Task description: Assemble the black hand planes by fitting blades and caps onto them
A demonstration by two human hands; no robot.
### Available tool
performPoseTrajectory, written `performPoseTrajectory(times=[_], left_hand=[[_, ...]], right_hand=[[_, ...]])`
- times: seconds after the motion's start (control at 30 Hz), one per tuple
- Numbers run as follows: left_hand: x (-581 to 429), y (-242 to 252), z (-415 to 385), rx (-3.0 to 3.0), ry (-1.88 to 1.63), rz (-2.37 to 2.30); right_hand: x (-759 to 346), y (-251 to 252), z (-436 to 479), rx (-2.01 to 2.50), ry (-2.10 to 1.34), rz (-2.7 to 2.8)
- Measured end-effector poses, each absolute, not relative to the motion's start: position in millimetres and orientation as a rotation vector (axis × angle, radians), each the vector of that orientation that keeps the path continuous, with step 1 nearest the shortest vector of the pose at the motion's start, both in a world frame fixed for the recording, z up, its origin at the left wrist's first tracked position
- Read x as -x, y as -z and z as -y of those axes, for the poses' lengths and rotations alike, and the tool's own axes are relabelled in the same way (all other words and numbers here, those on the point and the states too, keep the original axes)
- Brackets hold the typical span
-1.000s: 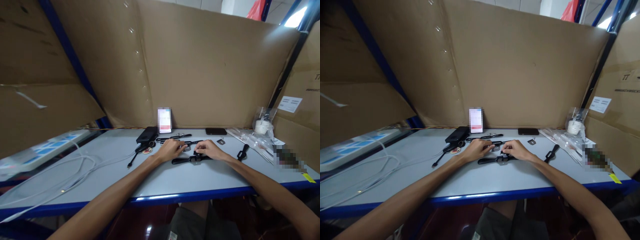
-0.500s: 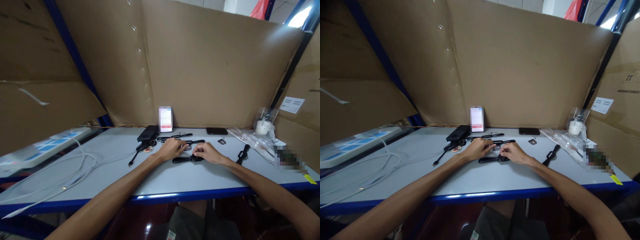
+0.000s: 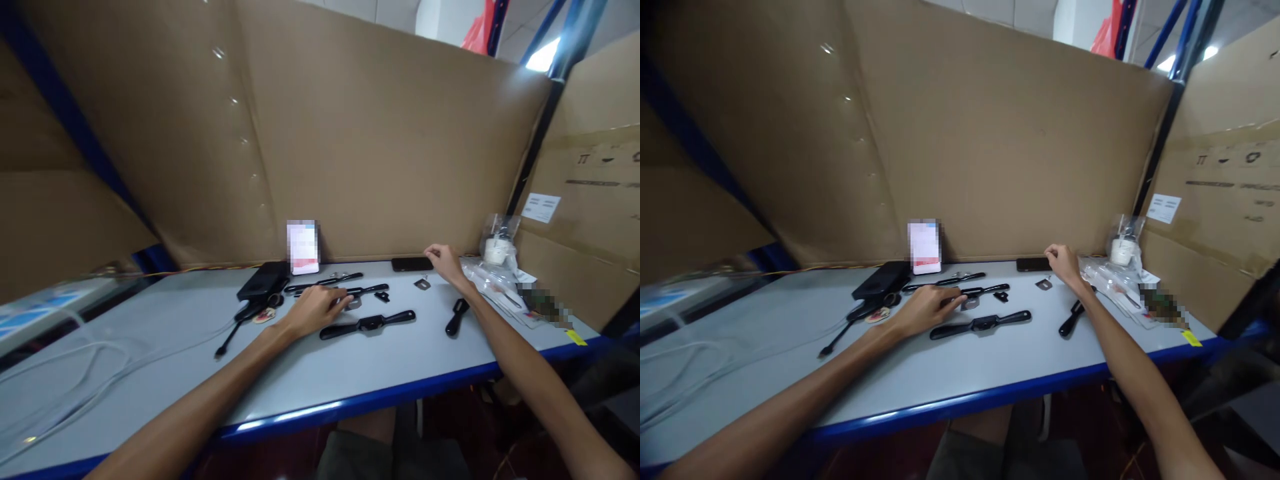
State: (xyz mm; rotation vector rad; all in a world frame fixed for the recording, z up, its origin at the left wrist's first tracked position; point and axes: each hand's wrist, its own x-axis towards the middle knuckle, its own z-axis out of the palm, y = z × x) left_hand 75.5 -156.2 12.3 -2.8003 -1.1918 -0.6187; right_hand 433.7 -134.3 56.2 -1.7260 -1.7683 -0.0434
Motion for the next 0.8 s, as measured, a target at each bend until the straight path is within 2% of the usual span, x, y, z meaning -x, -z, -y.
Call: performPoseTrajectory(times=[0.17,0.43,0.63,0.8], left_hand=[[-74,-12,155,2.811,0.618,1.209],[-78,-14,159,2.791,0.554,1.206],[-84,-18,170,2.922,0.615,1.057],[-89,-20,179,3.05,0.487,0.944]], right_hand=[[-455,-39,126,1.889,0.045,1.839],[-448,-16,123,1.902,-0.086,2.038],[-444,-31,123,1.826,-0.152,1.916],[-408,-48,142,1.605,-0.448,1.91]])
